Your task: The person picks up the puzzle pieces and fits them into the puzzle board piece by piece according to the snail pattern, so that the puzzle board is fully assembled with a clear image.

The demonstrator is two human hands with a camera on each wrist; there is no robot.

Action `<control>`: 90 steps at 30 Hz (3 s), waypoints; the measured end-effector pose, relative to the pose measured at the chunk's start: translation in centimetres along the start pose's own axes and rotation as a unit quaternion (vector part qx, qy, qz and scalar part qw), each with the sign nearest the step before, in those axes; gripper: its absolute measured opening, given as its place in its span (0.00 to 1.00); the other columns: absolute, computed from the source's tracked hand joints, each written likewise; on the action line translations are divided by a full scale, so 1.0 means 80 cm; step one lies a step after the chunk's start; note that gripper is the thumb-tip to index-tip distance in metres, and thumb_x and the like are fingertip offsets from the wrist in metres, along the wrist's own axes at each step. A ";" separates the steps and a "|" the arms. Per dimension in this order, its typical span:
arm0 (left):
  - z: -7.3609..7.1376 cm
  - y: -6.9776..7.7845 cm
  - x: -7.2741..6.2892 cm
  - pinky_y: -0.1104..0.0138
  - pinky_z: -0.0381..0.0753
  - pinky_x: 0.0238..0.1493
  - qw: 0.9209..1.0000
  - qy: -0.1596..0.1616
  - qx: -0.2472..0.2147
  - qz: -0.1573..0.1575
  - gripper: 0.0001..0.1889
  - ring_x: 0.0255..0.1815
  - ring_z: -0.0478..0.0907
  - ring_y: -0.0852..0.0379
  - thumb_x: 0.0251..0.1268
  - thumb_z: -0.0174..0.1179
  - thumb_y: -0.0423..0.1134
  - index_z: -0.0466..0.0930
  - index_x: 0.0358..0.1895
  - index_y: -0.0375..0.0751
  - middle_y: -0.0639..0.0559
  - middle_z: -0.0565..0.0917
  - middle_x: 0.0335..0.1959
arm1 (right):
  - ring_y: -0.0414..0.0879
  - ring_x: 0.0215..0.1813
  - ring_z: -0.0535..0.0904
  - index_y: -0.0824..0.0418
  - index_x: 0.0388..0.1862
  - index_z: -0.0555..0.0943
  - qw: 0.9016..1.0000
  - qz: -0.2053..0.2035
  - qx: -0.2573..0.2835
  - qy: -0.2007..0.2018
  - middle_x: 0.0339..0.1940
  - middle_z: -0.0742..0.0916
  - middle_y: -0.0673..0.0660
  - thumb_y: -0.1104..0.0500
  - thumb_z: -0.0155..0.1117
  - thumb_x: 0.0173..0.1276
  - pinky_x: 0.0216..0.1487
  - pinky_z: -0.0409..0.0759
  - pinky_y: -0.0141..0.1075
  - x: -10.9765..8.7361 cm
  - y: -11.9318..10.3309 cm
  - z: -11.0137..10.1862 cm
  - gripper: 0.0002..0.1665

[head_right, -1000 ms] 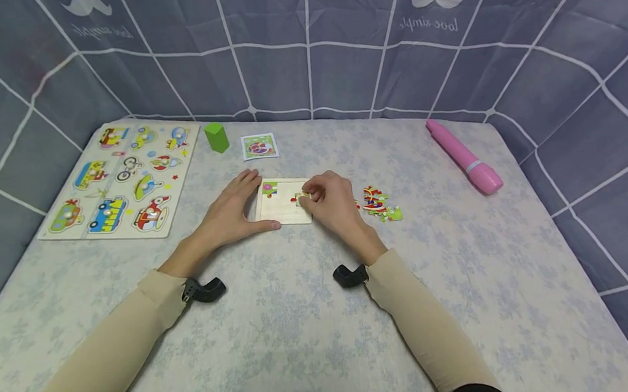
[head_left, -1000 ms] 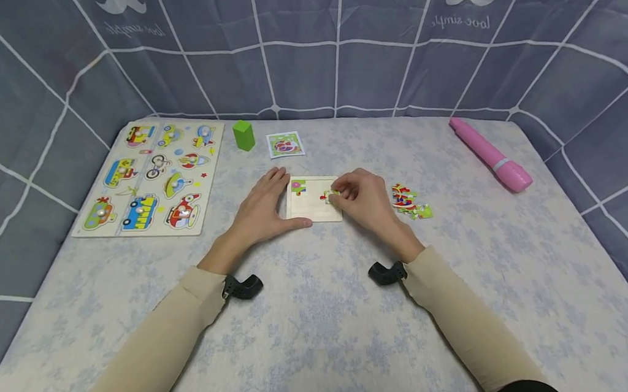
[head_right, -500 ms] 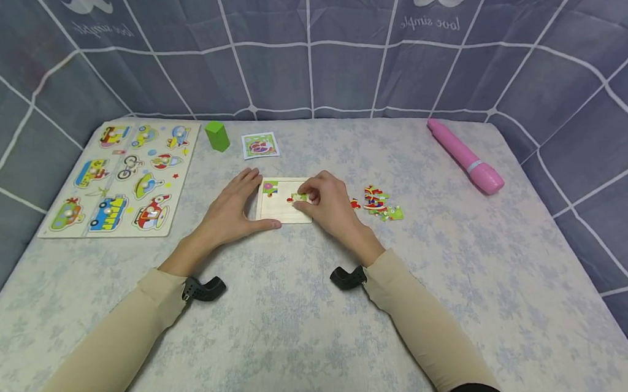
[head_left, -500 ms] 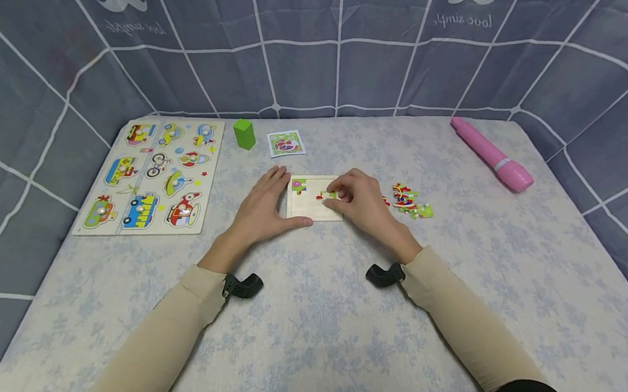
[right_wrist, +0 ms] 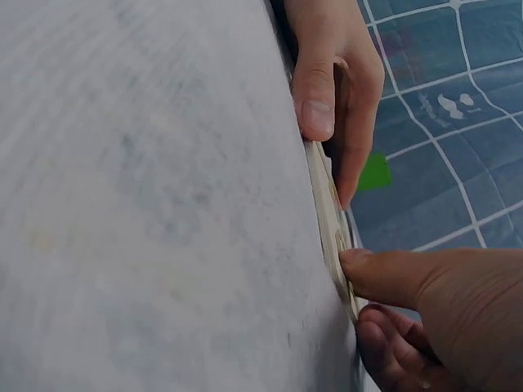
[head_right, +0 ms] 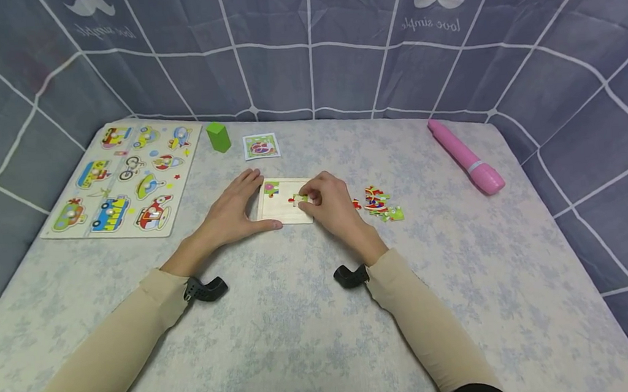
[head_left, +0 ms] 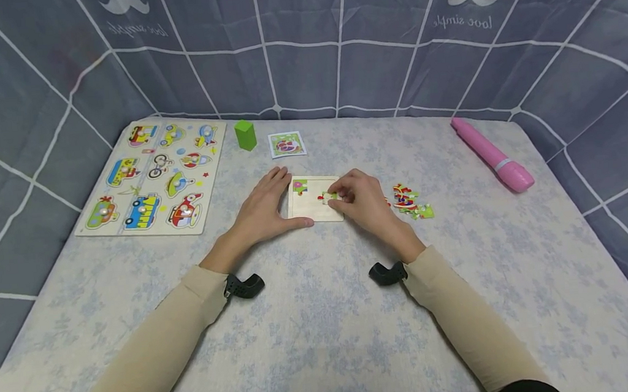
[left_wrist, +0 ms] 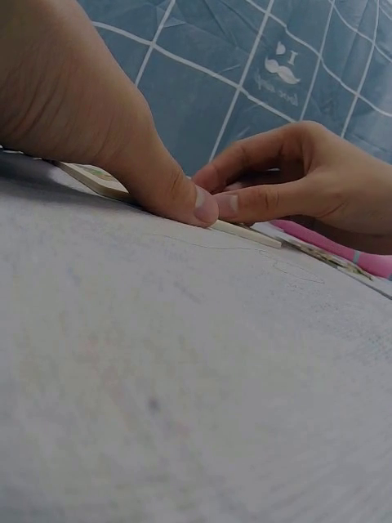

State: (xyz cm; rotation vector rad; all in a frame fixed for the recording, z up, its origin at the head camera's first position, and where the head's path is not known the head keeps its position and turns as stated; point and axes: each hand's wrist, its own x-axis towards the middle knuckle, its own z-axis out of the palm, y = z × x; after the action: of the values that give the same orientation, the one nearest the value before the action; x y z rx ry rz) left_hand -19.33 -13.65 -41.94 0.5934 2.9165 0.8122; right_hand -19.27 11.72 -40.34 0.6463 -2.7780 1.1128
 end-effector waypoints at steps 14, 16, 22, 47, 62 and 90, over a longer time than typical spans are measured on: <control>0.000 0.001 -0.001 0.48 0.49 0.87 1.000 -0.005 -0.001 -0.003 0.63 0.90 0.42 0.47 0.53 0.75 0.69 0.56 0.84 0.36 0.44 0.52 0.88 | 0.55 0.42 0.87 0.65 0.51 0.90 0.993 0.035 -0.025 0.110 0.45 0.88 0.63 0.64 0.72 0.71 0.45 0.89 0.46 -0.042 0.053 -0.065 0.11; 0.000 0.001 -0.001 0.48 0.49 0.87 1.000 -0.006 0.001 -0.004 0.63 0.90 0.41 0.47 0.54 0.75 0.69 0.55 0.84 0.36 0.44 0.52 0.88 | 0.54 0.43 0.87 0.65 0.50 0.91 0.990 0.052 -0.030 0.127 0.44 0.88 0.62 0.64 0.72 0.71 0.46 0.89 0.44 -0.050 0.065 -0.072 0.11; 0.001 0.002 -0.002 0.48 0.48 0.88 1.000 -0.009 0.000 -0.006 0.63 0.90 0.41 0.46 0.54 0.75 0.68 0.54 0.84 0.35 0.43 0.51 0.88 | 0.57 0.43 0.86 0.66 0.51 0.90 0.982 0.088 -0.041 0.165 0.44 0.88 0.65 0.64 0.73 0.70 0.47 0.85 0.43 -0.066 0.088 -0.085 0.12; -0.004 0.000 -0.004 0.47 0.50 0.87 1.000 -0.004 0.002 -0.003 0.63 0.90 0.42 0.46 0.54 0.75 0.68 0.54 0.84 0.35 0.43 0.52 0.88 | 0.56 0.54 0.83 0.63 0.54 0.88 0.981 0.076 0.023 0.179 0.46 0.92 0.63 0.61 0.79 0.66 0.49 0.75 0.37 -0.074 0.098 -0.066 0.18; -0.004 0.001 -0.002 0.47 0.50 0.87 1.000 0.001 0.003 0.001 0.62 0.89 0.43 0.46 0.54 0.75 0.68 0.55 0.84 0.34 0.42 0.53 0.87 | 0.40 0.39 0.85 0.60 0.53 0.90 0.974 0.028 0.105 0.200 0.42 0.92 0.62 0.62 0.72 0.73 0.42 0.80 0.21 -0.065 0.078 -0.057 0.12; -0.001 0.001 0.000 0.49 0.49 0.88 1.000 0.000 0.000 0.000 0.62 0.90 0.42 0.48 0.54 0.75 0.69 0.56 0.84 0.36 0.44 0.52 0.88 | 0.49 0.37 0.80 0.61 0.40 0.92 0.993 0.049 0.030 0.099 0.36 0.88 0.57 0.59 0.76 0.69 0.43 0.75 0.37 0.015 -0.014 0.030 0.06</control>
State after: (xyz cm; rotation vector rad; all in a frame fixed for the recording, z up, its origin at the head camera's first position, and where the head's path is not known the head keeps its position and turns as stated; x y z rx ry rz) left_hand -19.33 -13.61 -41.79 0.5941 2.9168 0.8133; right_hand -19.68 8.92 -41.11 0.3827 -2.6406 1.2109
